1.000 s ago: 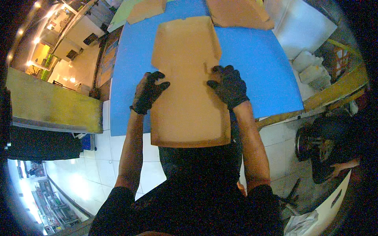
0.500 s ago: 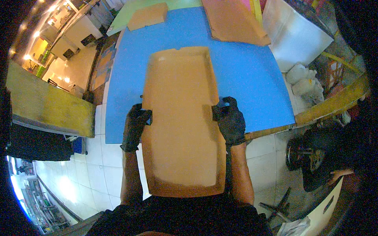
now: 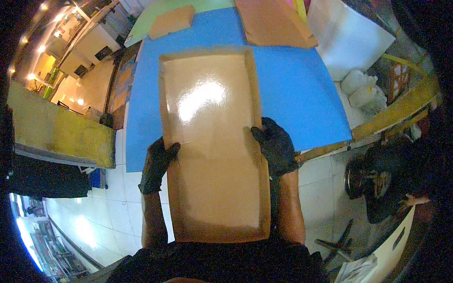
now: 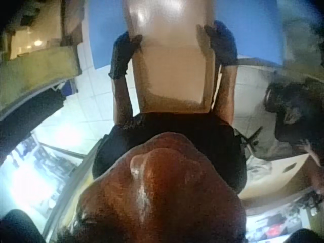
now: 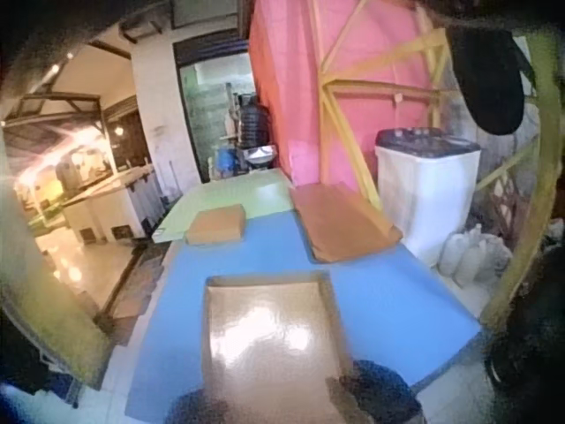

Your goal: The person assembles flat-packed cardboard boxes on a blue work surface. They fold the flaps and tuck the tabs to form the box structure, handling each unit individually. The person stacks the completed boxes on the table.

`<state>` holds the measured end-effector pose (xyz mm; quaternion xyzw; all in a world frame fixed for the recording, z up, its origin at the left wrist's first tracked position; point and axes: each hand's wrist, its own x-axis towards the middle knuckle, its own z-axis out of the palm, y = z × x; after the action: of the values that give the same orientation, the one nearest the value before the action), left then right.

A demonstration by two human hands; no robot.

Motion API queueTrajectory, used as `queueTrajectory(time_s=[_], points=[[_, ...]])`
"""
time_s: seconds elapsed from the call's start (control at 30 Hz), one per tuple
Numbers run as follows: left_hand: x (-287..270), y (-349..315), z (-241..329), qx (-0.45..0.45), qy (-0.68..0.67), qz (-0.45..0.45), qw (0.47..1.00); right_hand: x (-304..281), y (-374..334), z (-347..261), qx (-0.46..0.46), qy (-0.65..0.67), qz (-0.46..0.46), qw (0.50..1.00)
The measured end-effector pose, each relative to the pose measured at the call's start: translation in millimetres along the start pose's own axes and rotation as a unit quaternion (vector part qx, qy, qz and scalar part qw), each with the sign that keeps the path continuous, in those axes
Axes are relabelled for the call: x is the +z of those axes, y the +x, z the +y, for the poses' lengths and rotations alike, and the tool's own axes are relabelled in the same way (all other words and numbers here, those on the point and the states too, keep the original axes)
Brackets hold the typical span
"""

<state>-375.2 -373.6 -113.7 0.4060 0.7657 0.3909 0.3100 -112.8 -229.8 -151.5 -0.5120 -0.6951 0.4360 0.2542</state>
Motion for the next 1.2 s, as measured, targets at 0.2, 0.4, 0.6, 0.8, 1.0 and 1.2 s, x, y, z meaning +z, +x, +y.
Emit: queueTrajectory(time_s=[0.2,0.4,0.6,0.8,1.0,1.2], points=[[7,-34,-34,0.049,0.057,0.054,0.996,-24,-32,-11,-0.013,0.054,-0.066,0.996],[16,-47,-35,0.052,-0.037,0.116,0.991,-15,-55,9,0.004,-0.020,-0.093,0.995],[5,-9,-33,0.064,-0.044,0.104,0.992,-14,-28,-23,-0.048,0.032,-0.011,0.998],[0,137,-18,0.165,-0.202,0.051,0.964,-6,108,-32,-0.194,-0.042,0.041,0.979],[7,219,11,0.132,-0.051,0.032,0.989,6,229,7,-0.228,-0.031,0.098,0.968],[40,210,11,0.329,0.053,0.444,0.831,9,238,28,-0.231,-0.048,0.105,0.966]])
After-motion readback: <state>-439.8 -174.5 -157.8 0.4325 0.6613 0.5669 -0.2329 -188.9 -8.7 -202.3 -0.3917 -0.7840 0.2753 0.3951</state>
